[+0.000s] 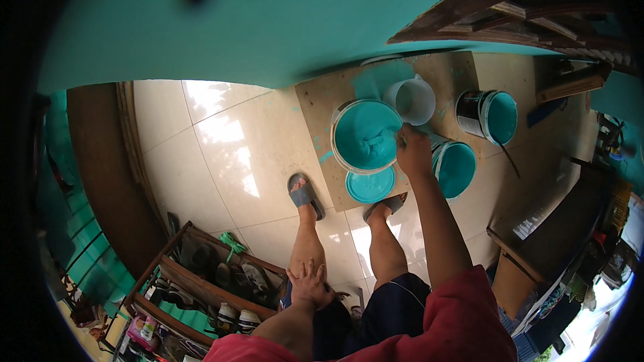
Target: The person sits on the floor and uses a stick to stir teal paint in several buckets. They open and close bucket lids, transfer paint between containers, and continue mixing throughout the clip.
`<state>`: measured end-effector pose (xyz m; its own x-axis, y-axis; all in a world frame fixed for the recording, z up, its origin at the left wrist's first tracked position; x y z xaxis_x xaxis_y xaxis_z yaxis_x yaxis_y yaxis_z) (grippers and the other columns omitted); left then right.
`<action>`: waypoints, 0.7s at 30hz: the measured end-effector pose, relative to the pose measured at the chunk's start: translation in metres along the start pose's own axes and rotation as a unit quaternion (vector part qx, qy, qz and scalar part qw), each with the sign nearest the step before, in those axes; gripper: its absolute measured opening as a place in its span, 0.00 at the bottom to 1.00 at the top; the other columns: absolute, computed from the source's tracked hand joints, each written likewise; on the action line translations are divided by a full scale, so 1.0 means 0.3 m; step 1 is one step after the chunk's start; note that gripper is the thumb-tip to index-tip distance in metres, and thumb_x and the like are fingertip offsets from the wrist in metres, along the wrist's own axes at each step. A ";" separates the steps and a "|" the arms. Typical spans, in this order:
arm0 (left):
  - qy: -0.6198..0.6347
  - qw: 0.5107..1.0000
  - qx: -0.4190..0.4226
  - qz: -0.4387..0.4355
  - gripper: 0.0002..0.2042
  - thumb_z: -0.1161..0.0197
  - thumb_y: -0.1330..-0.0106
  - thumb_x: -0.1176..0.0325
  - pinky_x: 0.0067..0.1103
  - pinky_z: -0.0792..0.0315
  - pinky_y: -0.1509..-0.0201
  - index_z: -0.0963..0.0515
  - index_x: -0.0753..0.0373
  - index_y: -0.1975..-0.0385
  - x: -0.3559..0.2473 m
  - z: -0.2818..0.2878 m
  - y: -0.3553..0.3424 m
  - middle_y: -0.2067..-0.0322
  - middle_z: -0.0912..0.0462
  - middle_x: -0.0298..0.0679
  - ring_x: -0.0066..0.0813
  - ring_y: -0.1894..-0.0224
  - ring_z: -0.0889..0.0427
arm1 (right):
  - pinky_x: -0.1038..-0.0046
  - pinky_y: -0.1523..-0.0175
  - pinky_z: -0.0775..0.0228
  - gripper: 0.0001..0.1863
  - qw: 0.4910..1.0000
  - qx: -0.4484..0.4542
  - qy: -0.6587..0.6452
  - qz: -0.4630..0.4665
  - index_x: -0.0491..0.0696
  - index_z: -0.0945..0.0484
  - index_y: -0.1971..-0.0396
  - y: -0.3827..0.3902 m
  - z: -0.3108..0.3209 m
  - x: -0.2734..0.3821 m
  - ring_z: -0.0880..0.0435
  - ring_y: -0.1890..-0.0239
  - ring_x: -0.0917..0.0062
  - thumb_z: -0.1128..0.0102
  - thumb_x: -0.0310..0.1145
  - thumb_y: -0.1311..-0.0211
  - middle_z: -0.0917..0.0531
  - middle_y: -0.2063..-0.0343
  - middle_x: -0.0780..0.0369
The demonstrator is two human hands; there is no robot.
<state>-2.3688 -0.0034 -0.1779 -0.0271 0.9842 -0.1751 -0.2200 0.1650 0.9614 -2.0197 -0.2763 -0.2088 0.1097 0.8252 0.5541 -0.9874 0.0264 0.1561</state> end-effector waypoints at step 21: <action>-0.004 1.000 -0.015 -0.006 0.42 0.45 0.43 0.42 0.65 0.66 0.30 0.43 0.52 0.28 -0.015 -0.010 -0.013 0.25 0.52 0.45 0.50 0.24 0.52 | 0.57 0.62 0.27 0.06 0.980 0.194 -0.033 0.043 0.44 0.26 0.71 0.122 -0.108 0.050 0.17 0.65 0.52 0.36 0.24 0.46 0.15 0.70 0.53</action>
<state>-2.3709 -0.0085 -0.1815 -0.0172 0.9825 -0.1853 -0.2493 0.1753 0.9524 -2.0580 -0.2445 -0.2214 0.0481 0.7763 0.6285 -0.8772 -0.2681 0.3982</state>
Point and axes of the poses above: each hand's wrist, its own y-axis away from the middle knuckle, its own z-axis out of the back of the hand, x = y × z, the point moved 9 cm from there along -y, towards the middle knuckle
